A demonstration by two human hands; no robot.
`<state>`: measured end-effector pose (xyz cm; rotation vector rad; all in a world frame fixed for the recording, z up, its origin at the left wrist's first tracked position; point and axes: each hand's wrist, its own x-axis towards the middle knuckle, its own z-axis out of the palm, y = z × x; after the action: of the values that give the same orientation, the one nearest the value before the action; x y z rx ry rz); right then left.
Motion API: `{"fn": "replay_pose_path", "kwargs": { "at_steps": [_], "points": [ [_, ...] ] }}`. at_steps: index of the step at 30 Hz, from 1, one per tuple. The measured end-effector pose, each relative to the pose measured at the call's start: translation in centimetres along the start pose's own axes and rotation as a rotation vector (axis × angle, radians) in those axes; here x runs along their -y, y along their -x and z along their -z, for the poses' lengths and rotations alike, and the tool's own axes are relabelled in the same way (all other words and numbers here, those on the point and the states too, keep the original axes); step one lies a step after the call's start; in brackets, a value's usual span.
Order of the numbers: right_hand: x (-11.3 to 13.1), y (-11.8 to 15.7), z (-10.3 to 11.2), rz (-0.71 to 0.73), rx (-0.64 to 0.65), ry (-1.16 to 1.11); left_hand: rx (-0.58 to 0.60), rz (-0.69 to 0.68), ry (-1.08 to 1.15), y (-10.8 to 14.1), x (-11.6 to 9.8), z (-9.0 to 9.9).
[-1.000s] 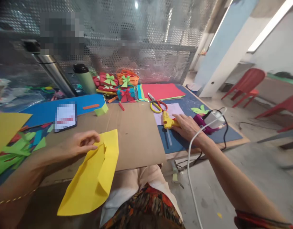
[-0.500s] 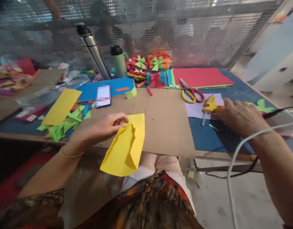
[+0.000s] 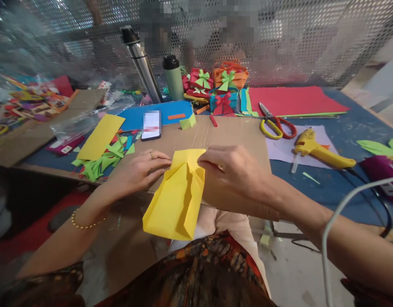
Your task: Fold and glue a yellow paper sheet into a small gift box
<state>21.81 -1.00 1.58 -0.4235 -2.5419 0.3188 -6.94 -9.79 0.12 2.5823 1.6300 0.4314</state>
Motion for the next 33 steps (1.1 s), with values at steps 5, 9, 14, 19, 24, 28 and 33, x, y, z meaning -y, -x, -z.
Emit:
{"fn": "replay_pose_path", "kwargs": {
  "at_steps": [5, 9, 14, 19, 24, 28, 33],
  "points": [
    [-1.8, -0.4, -3.0, -0.053, 0.031, -0.053, -0.021, -0.013, -0.070, 0.4, -0.1, -1.7],
    [-2.9, 0.9, -2.9, -0.086, 0.041, 0.011, -0.139, -0.087, -0.134, -0.2, -2.2, -3.0],
    [-4.1, 2.3, -0.5, -0.153, 0.049, 0.010, -0.167, -0.151, -0.297, -2.3, -5.0, -3.8],
    [-4.4, 2.3, 1.5, -0.326, 0.090, -0.056, -0.041, -0.168, -0.302, -4.3, -5.6, -2.6],
    [-4.1, 0.9, 2.0, -0.401, 0.145, -0.265, 0.140, -0.065, 0.057, -7.4, -4.8, 0.5],
    [-4.0, 0.4, 1.3, -0.427, 0.181, -0.475, 0.193, 0.025, 0.340, -10.7, -3.7, 1.5],
    [-3.9, 0.9, 0.8, -0.470, 0.164, -0.494, 0.349, 0.107, 0.658, -11.3, -2.9, -0.2]
  ]
}}
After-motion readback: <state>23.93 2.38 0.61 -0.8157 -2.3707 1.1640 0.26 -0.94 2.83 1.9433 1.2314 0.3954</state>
